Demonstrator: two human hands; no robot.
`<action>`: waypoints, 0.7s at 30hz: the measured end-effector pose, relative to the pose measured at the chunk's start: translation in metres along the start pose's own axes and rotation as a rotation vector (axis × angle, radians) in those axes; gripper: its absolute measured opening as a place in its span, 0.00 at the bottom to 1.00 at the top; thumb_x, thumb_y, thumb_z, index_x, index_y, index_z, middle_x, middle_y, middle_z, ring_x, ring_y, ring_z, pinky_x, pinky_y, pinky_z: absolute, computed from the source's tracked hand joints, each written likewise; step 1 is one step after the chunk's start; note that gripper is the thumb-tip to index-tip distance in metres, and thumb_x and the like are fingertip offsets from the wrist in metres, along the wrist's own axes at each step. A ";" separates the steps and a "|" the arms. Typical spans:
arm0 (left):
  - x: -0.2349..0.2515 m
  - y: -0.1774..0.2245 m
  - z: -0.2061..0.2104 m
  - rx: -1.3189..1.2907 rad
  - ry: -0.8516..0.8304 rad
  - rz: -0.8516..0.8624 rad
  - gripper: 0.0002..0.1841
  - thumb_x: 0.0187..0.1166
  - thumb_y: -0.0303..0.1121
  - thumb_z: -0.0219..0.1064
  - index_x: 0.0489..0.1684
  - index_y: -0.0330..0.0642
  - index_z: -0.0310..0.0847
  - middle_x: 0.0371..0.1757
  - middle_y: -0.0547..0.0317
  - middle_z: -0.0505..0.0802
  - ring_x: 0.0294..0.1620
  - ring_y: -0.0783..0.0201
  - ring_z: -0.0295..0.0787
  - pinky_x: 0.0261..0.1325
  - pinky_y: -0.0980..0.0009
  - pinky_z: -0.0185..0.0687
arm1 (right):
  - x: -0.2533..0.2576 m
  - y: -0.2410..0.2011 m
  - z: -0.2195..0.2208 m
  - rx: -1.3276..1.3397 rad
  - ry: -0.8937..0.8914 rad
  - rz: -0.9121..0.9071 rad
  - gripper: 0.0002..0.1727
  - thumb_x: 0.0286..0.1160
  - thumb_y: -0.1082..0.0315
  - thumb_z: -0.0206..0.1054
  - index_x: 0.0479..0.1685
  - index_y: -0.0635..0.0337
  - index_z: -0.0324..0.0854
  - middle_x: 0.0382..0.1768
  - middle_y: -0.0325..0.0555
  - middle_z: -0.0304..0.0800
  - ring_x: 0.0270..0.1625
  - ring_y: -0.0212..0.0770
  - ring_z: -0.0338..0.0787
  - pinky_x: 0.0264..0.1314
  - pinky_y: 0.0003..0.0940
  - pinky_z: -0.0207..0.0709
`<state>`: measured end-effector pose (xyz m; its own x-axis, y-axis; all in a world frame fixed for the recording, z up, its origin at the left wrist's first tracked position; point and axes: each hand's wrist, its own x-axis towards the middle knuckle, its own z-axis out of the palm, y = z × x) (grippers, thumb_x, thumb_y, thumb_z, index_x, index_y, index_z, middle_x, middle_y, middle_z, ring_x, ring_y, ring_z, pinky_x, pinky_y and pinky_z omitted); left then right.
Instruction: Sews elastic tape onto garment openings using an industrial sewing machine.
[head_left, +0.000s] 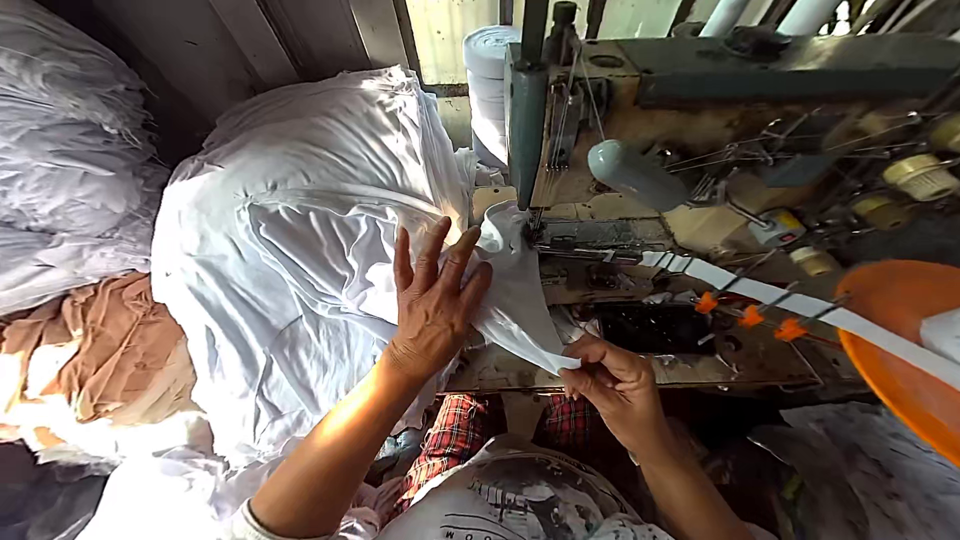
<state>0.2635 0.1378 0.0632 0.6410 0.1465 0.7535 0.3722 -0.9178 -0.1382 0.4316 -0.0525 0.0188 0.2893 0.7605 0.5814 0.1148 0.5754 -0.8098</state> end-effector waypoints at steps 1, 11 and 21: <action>-0.002 0.001 0.001 -0.001 -0.078 0.013 0.12 0.68 0.26 0.69 0.49 0.41 0.88 0.78 0.37 0.82 0.86 0.29 0.64 0.81 0.20 0.42 | -0.003 0.002 0.001 -0.002 0.003 0.005 0.03 0.79 0.71 0.70 0.45 0.58 0.86 0.42 0.34 0.91 0.36 0.20 0.88 0.40 0.15 0.86; -0.009 -0.011 0.013 -0.016 -0.023 -0.024 0.10 0.67 0.25 0.67 0.45 0.34 0.84 0.61 0.32 0.88 0.51 0.36 0.89 0.44 0.48 0.82 | -0.008 0.027 -0.009 -0.134 0.022 0.006 0.03 0.78 0.73 0.69 0.42 0.64 0.85 0.47 0.41 0.94 0.35 0.20 0.90 0.39 0.15 0.87; 0.042 -0.052 0.038 0.002 -0.075 0.081 0.10 0.76 0.22 0.60 0.48 0.31 0.84 0.55 0.30 0.89 0.48 0.33 0.88 0.41 0.44 0.78 | 0.042 0.052 -0.010 -0.215 0.048 -0.015 0.06 0.77 0.77 0.67 0.42 0.75 0.86 0.46 0.50 0.95 0.33 0.25 0.92 0.36 0.20 0.88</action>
<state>0.2967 0.2053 0.0773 0.7174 0.0994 0.6896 0.3186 -0.9270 -0.1978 0.4587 0.0064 0.0002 0.3306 0.7340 0.5933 0.3182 0.5051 -0.8022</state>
